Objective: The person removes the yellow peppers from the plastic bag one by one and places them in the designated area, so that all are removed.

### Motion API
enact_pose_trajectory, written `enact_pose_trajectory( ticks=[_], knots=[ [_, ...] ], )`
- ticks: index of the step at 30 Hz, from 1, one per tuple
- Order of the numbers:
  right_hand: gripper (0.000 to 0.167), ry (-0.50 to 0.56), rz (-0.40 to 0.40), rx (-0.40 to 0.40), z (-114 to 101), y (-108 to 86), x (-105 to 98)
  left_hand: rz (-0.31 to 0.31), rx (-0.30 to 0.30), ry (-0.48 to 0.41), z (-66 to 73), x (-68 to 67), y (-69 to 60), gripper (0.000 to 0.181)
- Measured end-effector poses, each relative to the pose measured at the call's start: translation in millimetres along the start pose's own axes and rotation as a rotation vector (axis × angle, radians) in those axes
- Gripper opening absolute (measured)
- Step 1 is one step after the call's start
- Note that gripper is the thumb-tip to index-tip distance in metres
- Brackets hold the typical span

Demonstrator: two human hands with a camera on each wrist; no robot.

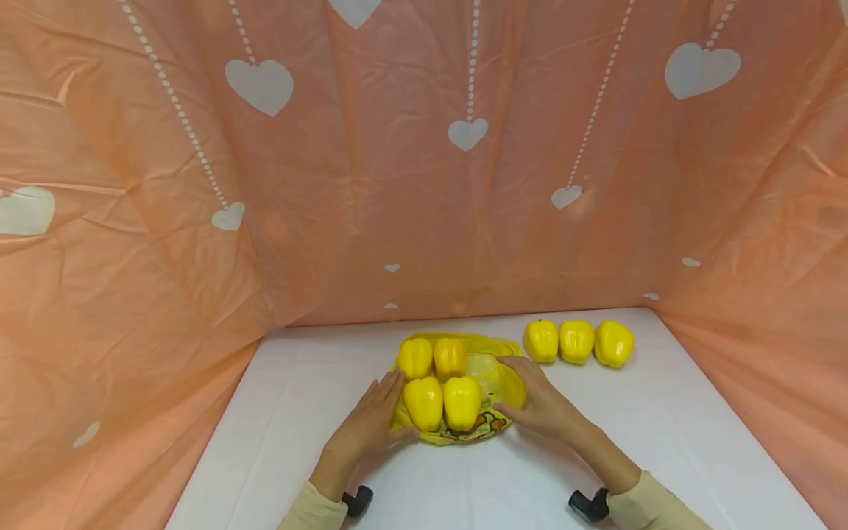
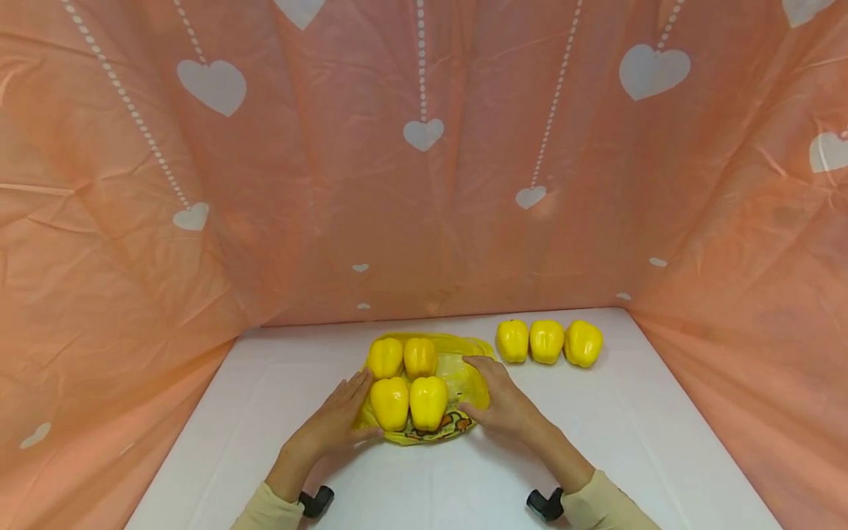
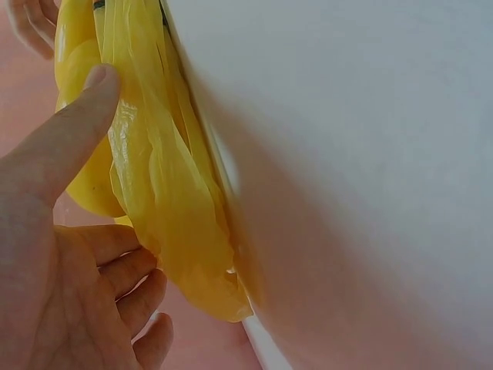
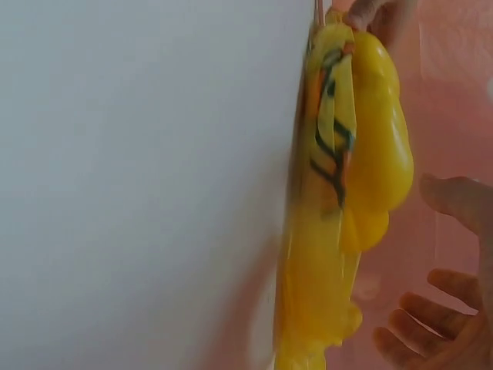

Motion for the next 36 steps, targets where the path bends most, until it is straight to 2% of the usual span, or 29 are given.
enact_pose_trajectory(
  ticks=[4, 17, 30, 36],
  knots=[
    [0.078, 0.033, -0.021, -0.019, -8, 0.9, 10, -0.006, -0.009, 0.004, -0.8, 0.7, 0.0, 0.107],
    [0.083, 0.077, -0.096, -0.005, -16, 1.2, 37, -0.016, -0.011, 0.006, -1.5, 2.8, 2.3, 0.104],
    [0.093, 0.093, -0.178, 0.105, -13, 6.3, 53, -0.029, -0.021, 0.010, -3.4, 2.5, 1.9, 0.105],
    [0.095, 0.078, -0.188, 0.115, -13, 8.7, 56, -0.025, -0.017, 0.000, -3.4, 2.4, 1.8, 0.106]
  ],
)
Point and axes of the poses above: each hand's wrist, its own y-axis towards the middle knuckle, its own x-axis out of the palm, z = x × y, the point moved 9 cm from there along y, towards the middle knuckle, and after that the axes turned 2 degrees about y, right-handed, at the moved point
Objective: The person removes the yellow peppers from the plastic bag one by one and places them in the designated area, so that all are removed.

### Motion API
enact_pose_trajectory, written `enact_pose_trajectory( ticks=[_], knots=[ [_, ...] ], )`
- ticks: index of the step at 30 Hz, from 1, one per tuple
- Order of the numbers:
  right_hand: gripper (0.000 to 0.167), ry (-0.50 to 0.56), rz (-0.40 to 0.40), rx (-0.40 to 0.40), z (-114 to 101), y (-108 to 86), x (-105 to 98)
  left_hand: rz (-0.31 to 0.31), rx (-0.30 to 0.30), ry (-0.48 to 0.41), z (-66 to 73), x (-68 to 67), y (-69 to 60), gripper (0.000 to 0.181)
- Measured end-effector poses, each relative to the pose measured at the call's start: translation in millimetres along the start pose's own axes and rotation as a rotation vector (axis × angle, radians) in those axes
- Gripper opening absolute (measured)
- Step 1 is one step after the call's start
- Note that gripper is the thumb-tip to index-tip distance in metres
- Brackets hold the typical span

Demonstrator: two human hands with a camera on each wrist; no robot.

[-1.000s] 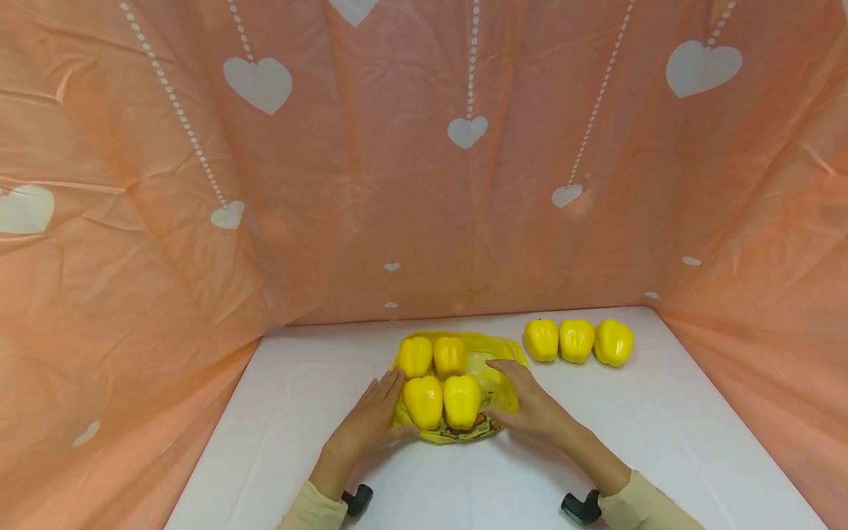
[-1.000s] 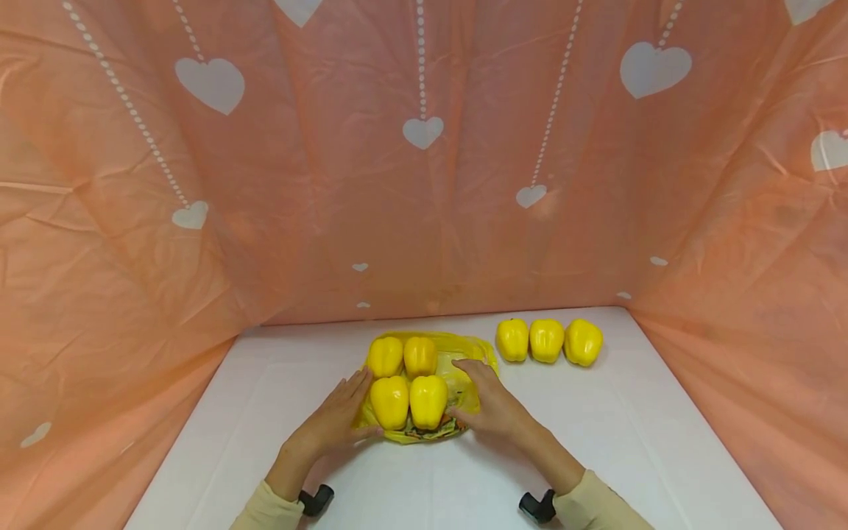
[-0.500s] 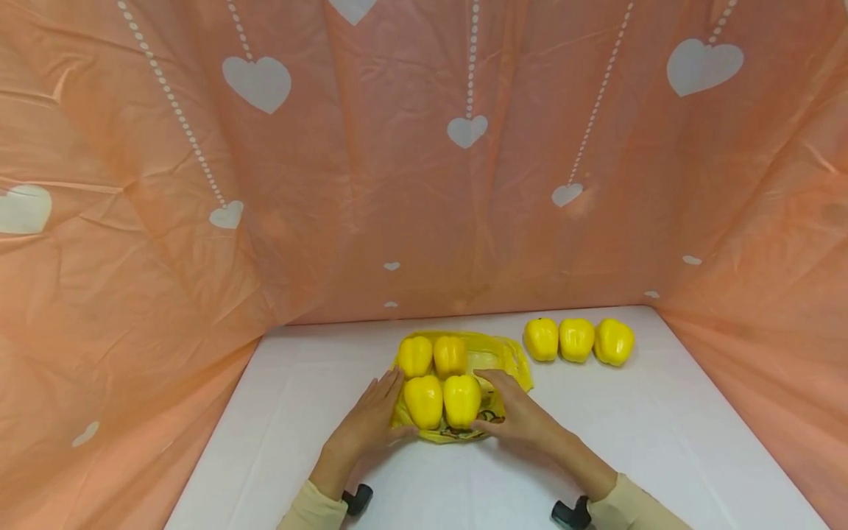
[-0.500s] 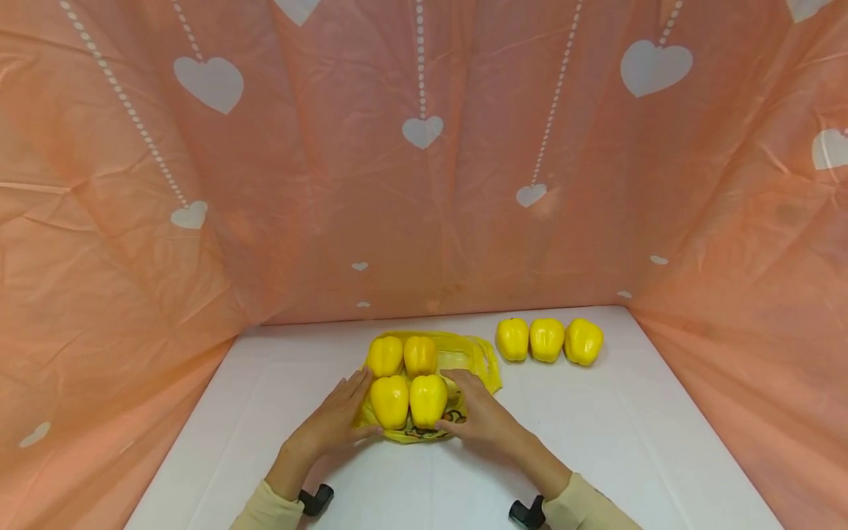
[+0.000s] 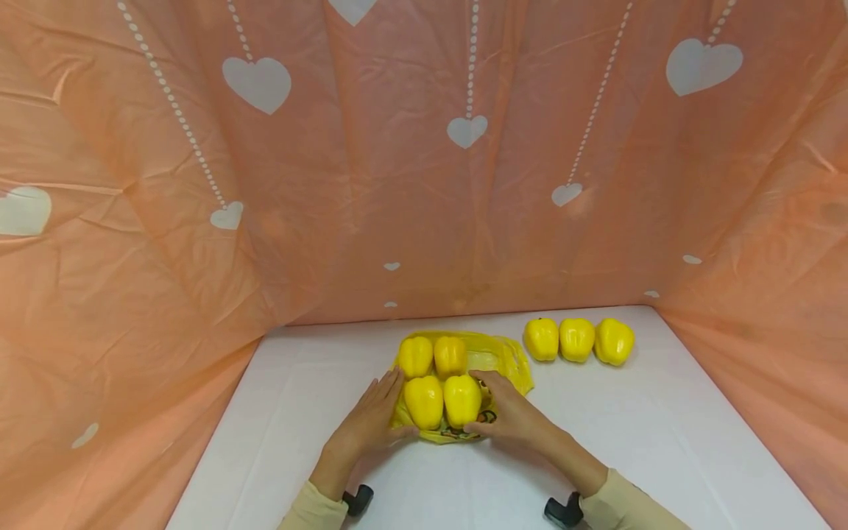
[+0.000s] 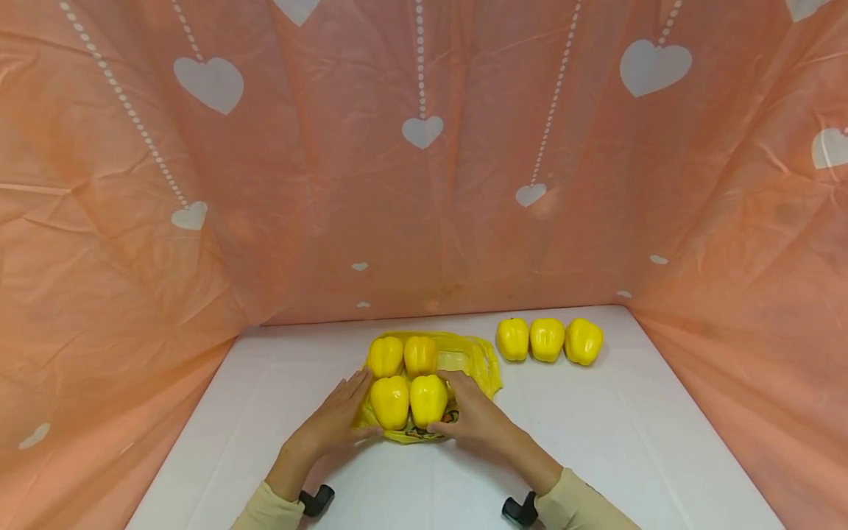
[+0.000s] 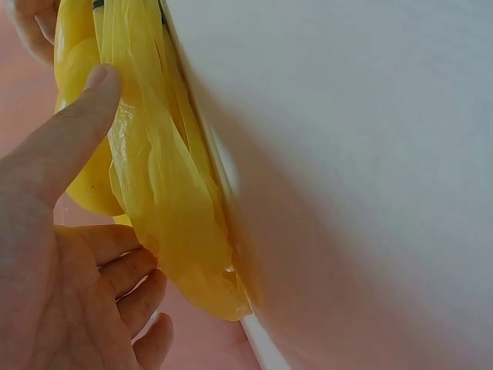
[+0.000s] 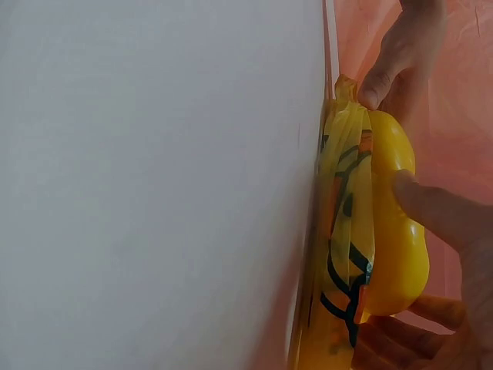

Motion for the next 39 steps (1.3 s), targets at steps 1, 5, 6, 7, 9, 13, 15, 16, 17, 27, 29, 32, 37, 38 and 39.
enact_pose_trajectory(
  ticks=[1, 5, 6, 7, 9, 13, 15, 16, 17, 27, 29, 32, 37, 38, 39],
  knots=[
    [0.095, 0.000, -0.002, 0.000, 0, 0.3, 0, 0.004, 0.002, -0.006, 0.3, -0.4, -0.1, 0.106],
    [0.096, 0.005, -0.011, 0.001, 0, 1.3, 2, 0.004, -0.010, 0.006, -1.5, 1.4, 0.0, 0.106],
    [0.095, 0.009, -0.014, 0.002, 0, 1.5, 2, 0.005, -0.012, 0.008, -1.9, 1.6, 0.1, 0.106],
    [0.095, 0.011, -0.016, 0.004, 0, 1.5, 3, 0.004, -0.014, 0.010, -2.1, 1.8, 0.2, 0.106],
    [0.094, 0.012, -0.018, 0.002, -1, 1.7, 3, 0.002, -0.018, 0.016, -2.7, 2.2, 0.3, 0.106],
    [0.093, 0.004, -0.017, -0.006, -2, 1.4, 3, 0.004, -0.013, 0.011, -2.0, 1.5, 0.5, 0.106],
    [0.092, 0.001, -0.018, -0.011, -2, 1.2, 3, 0.002, -0.011, 0.013, -1.8, 1.6, 0.4, 0.106],
    [0.092, 0.001, -0.020, -0.010, -2, 1.0, 2, 0.001, -0.010, 0.015, -1.9, 1.6, 0.4, 0.106],
    [0.092, 0.003, -0.022, -0.007, -1, 0.8, 2, 0.004, -0.006, 0.013, -1.5, 1.3, 0.3, 0.106],
    [0.092, -0.014, -0.004, -0.016, -5, -4.7, -12, 0.010, -0.005, 0.010, 0.5, -1.6, 0.0, 0.105],
    [0.092, -0.010, 0.011, -0.017, -6, -6.9, -17, 0.014, -0.004, 0.009, 0.5, -1.6, -0.4, 0.105],
    [0.092, -0.003, 0.030, -0.009, -6, -9.9, -23, 0.017, -0.005, 0.004, 0.5, -1.8, -0.9, 0.105],
    [0.091, -0.016, 0.072, -0.018, -5, -15.3, -35, 0.015, -0.008, 0.002, 0.6, -1.4, -1.4, 0.106],
    [0.091, -0.019, 0.080, -0.021, -5, -16.3, -37, 0.014, -0.009, 0.003, 0.8, -1.4, -1.2, 0.106],
    [0.091, -0.022, 0.085, -0.020, -4, -17.3, -38, 0.014, -0.010, 0.010, 0.4, -1.0, -0.9, 0.105]
  ],
)
Point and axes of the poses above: each hand's wrist, its own y-axis towards the middle knuckle, its own x-axis out of the palm, z = x × y, the point moved 9 cm from there along y, towards the middle knuckle, and after that the axes turned 2 degrees about y, right-handed, at the moved point
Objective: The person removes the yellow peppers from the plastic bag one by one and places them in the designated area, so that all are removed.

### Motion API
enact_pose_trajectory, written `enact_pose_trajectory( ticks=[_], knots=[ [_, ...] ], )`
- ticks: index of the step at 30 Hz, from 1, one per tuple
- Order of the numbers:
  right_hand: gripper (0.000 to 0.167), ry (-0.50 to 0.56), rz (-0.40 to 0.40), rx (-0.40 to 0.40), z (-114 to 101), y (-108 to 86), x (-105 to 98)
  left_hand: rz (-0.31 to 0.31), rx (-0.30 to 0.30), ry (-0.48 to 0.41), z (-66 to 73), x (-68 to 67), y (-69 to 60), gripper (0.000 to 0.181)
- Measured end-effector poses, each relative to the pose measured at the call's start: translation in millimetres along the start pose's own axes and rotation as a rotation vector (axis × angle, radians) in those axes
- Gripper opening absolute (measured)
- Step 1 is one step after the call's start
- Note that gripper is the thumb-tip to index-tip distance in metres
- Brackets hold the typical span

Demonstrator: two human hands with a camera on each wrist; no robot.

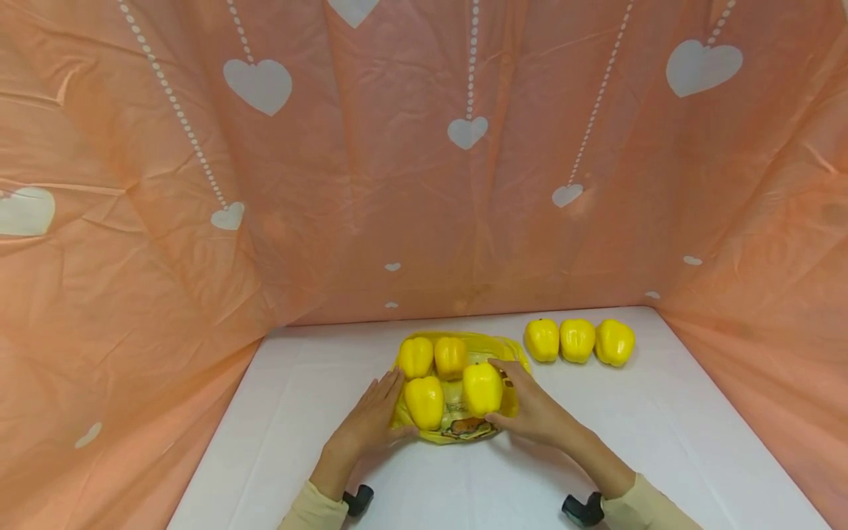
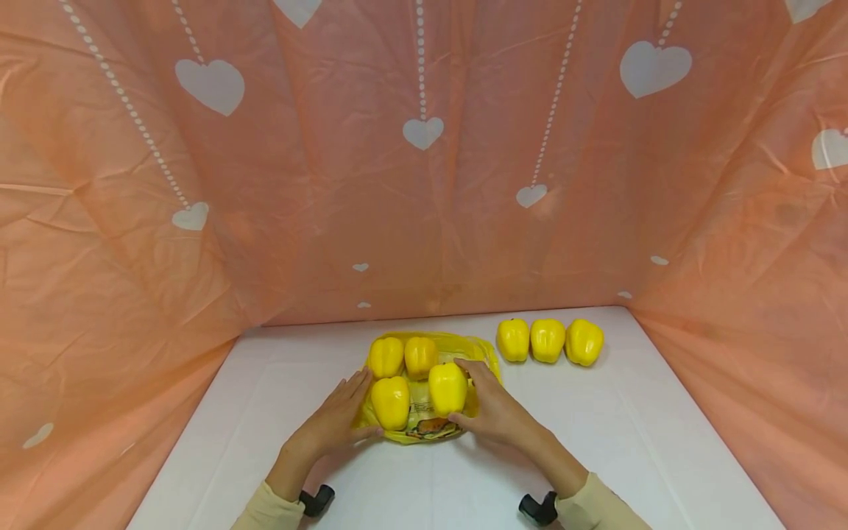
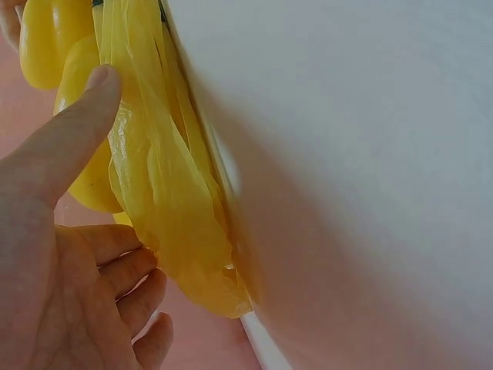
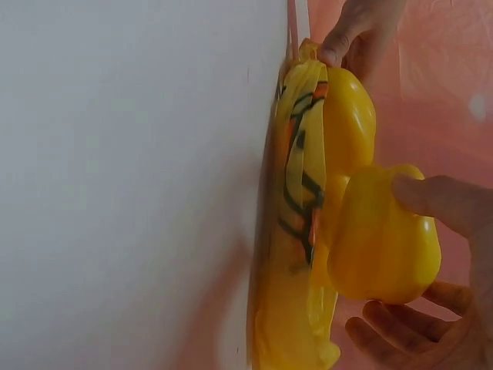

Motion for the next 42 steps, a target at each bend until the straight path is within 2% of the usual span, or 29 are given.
enact_pose_trajectory(
  ticks=[11, 17, 27, 36, 42],
  knots=[
    [0.090, -0.001, 0.081, -0.020, 9, -10.2, -20, -0.012, -0.004, 0.016, -2.9, 2.2, 1.4, 0.105],
    [0.089, -0.007, 0.092, -0.014, 18, -16.2, -33, 0.001, 0.004, 0.004, -2.5, 0.7, 0.7, 0.104],
    [0.089, -0.015, 0.118, -0.082, 25, -25.0, -54, 0.006, 0.006, 0.012, -0.7, 0.0, 0.0, 0.104],
    [0.091, -0.035, 0.107, -0.030, 44, -33.6, -68, 0.011, 0.010, 0.005, 1.9, -2.9, -2.0, 0.104],
    [0.091, -0.047, 0.119, -0.036, 56, -39.5, -74, 0.014, 0.010, -0.010, 2.4, -2.6, -2.1, 0.105]
  ],
)
Point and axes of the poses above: each hand's wrist, its own y-axis towards the middle knuckle, its own x-axis out of the palm, z = x × y, the point moved 9 cm from there along y, towards the middle knuckle, and after that the axes turned 2 degrees about y, right-handed, at the moved point
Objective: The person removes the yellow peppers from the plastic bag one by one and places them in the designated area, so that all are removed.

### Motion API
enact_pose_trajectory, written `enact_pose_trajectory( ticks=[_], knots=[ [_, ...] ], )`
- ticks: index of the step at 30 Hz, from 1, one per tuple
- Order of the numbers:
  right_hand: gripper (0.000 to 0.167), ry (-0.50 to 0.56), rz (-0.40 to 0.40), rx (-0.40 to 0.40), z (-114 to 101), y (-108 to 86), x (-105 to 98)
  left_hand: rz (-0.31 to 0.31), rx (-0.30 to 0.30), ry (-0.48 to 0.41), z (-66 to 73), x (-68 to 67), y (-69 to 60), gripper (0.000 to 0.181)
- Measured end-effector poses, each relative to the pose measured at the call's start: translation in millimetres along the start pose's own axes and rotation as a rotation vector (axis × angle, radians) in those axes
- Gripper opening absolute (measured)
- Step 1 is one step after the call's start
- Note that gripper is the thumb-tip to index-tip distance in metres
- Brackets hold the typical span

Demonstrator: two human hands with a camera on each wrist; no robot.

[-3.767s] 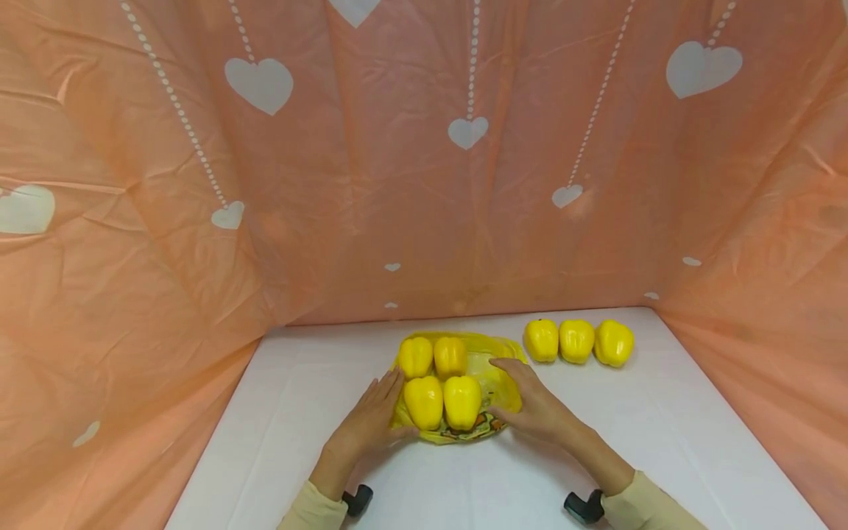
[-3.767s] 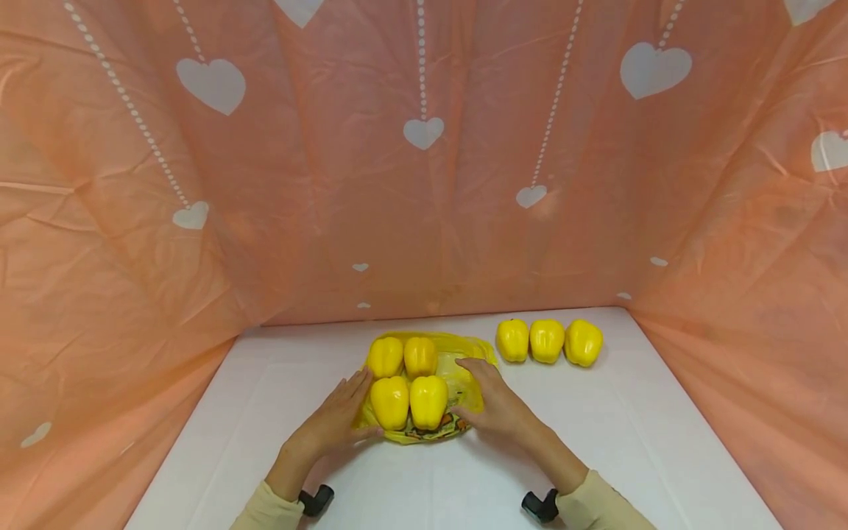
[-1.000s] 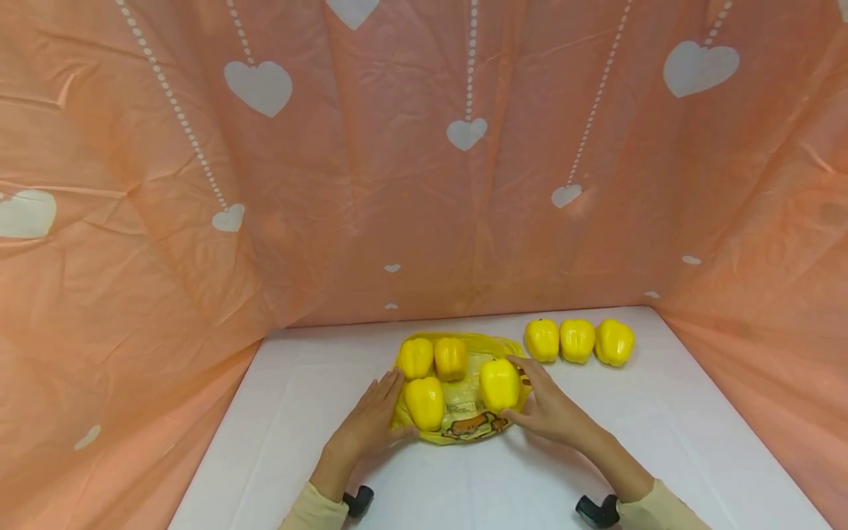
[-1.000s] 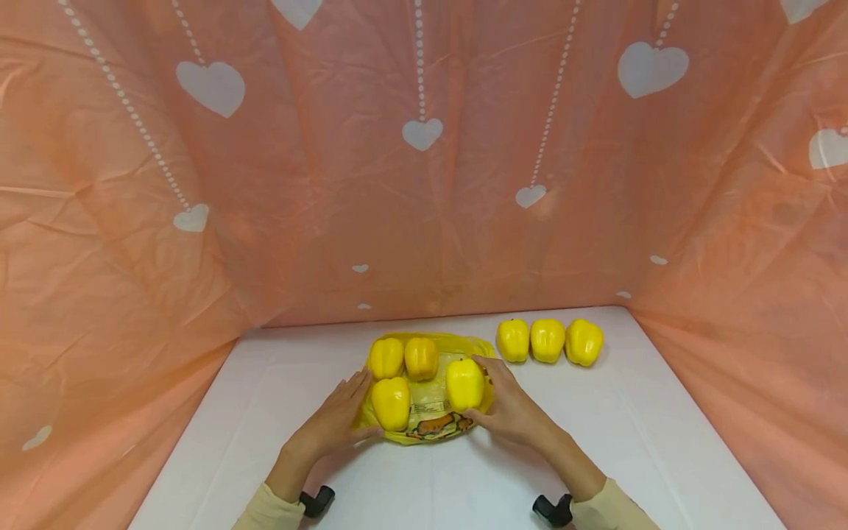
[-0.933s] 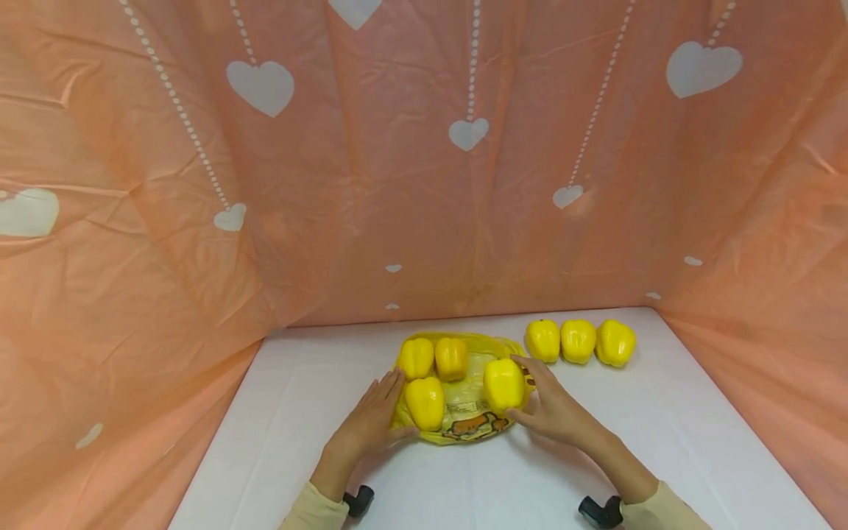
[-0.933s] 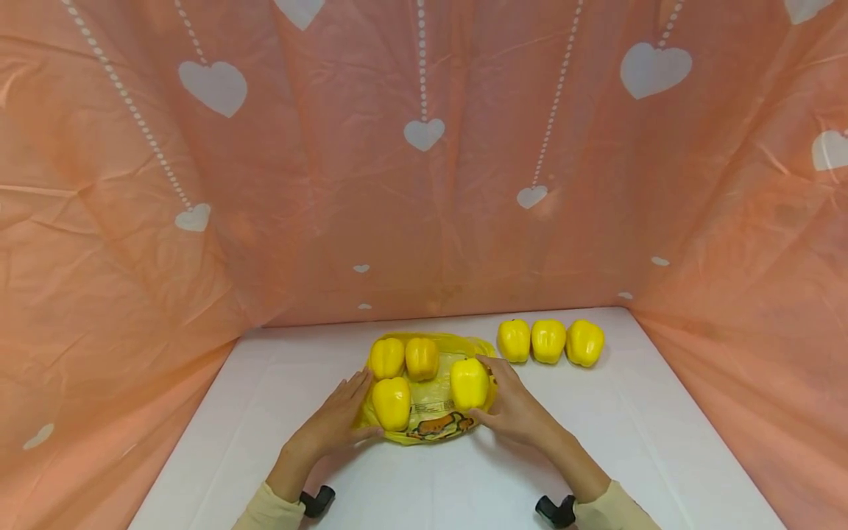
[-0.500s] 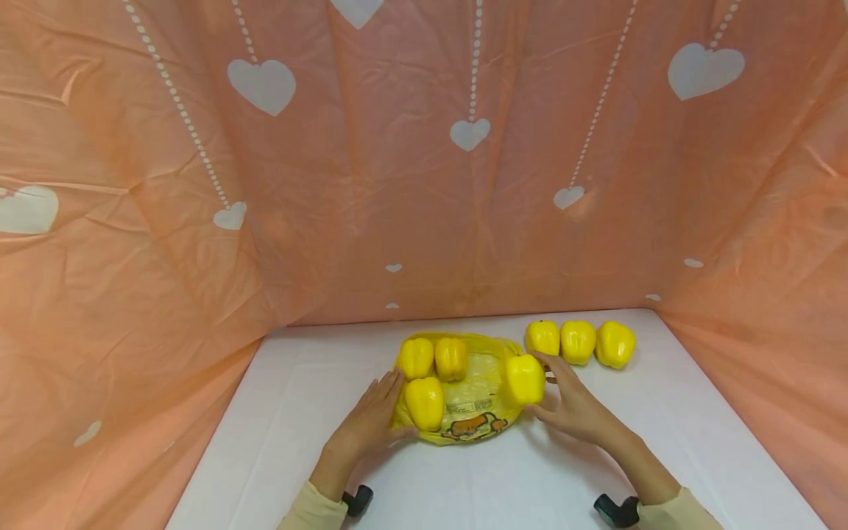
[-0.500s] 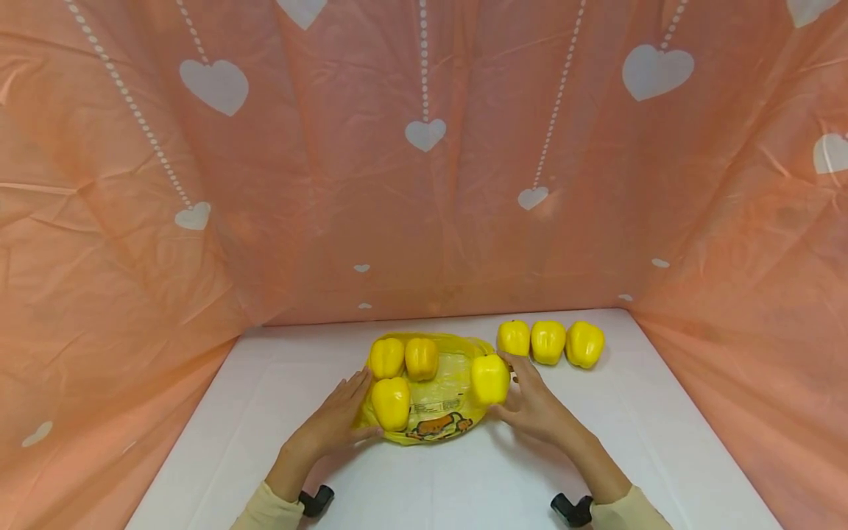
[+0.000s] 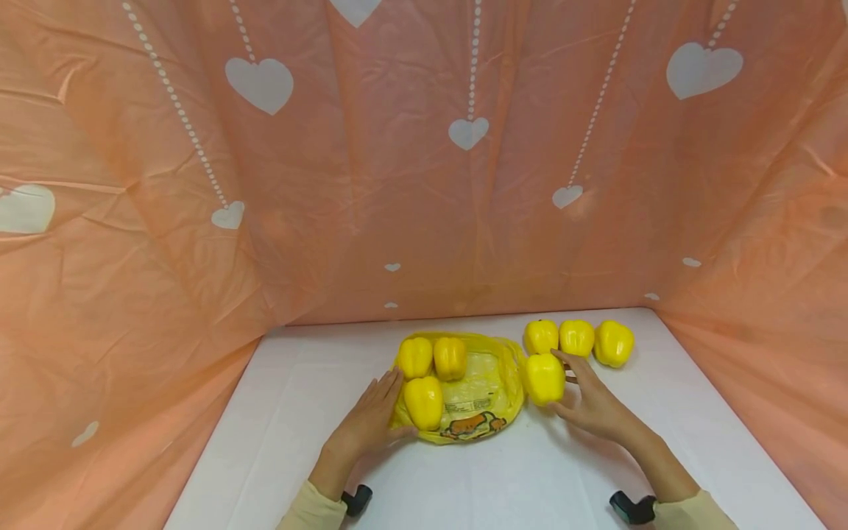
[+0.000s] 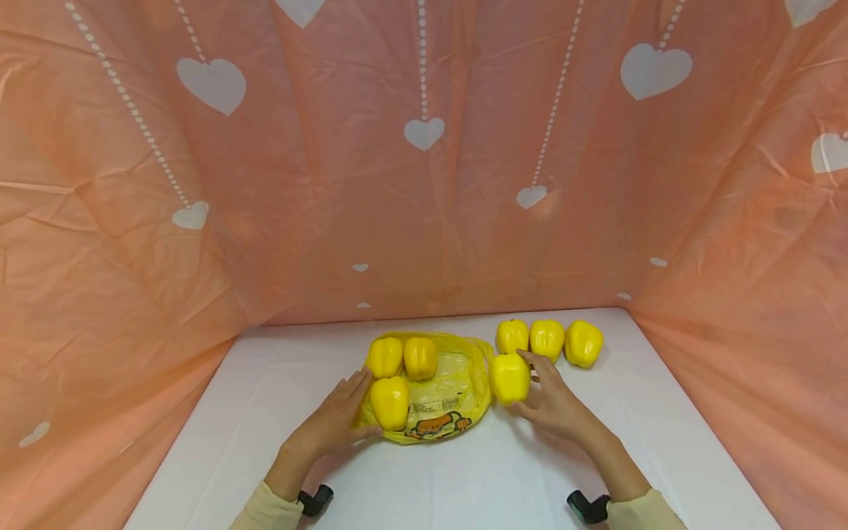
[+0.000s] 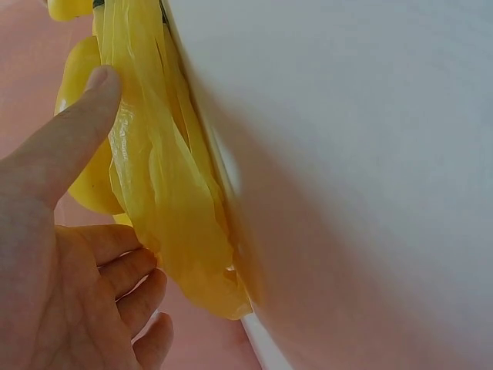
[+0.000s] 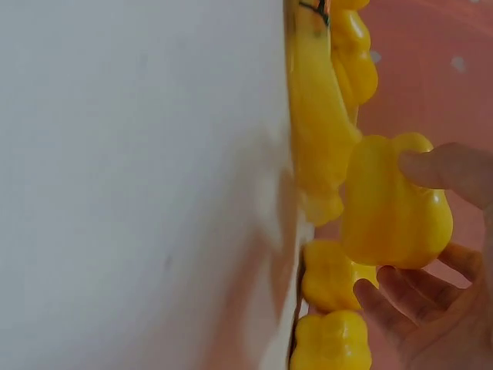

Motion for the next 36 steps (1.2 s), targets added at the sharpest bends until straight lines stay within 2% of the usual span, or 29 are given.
enact_pose_trajectory(
  ticks=[13, 36],
  knots=[
    [0.090, 0.001, -0.012, 0.042, 22, -4.6, -4, -0.003, 0.003, 0.004, 0.3, 0.8, 0.3, 0.104],
    [0.088, 0.060, -0.070, 0.133, 36, -4.4, 0, -0.005, 0.004, 0.016, -3.7, 6.2, 3.7, 0.104]
  ],
)
Point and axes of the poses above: each hand's wrist, its own y-axis towards the middle knuckle, its own x-axis out of the palm, z = x × y, the point moved 9 cm from there along y, towards the middle knuckle, and after that the axes turned 2 degrees about y, right-handed, at the moved point
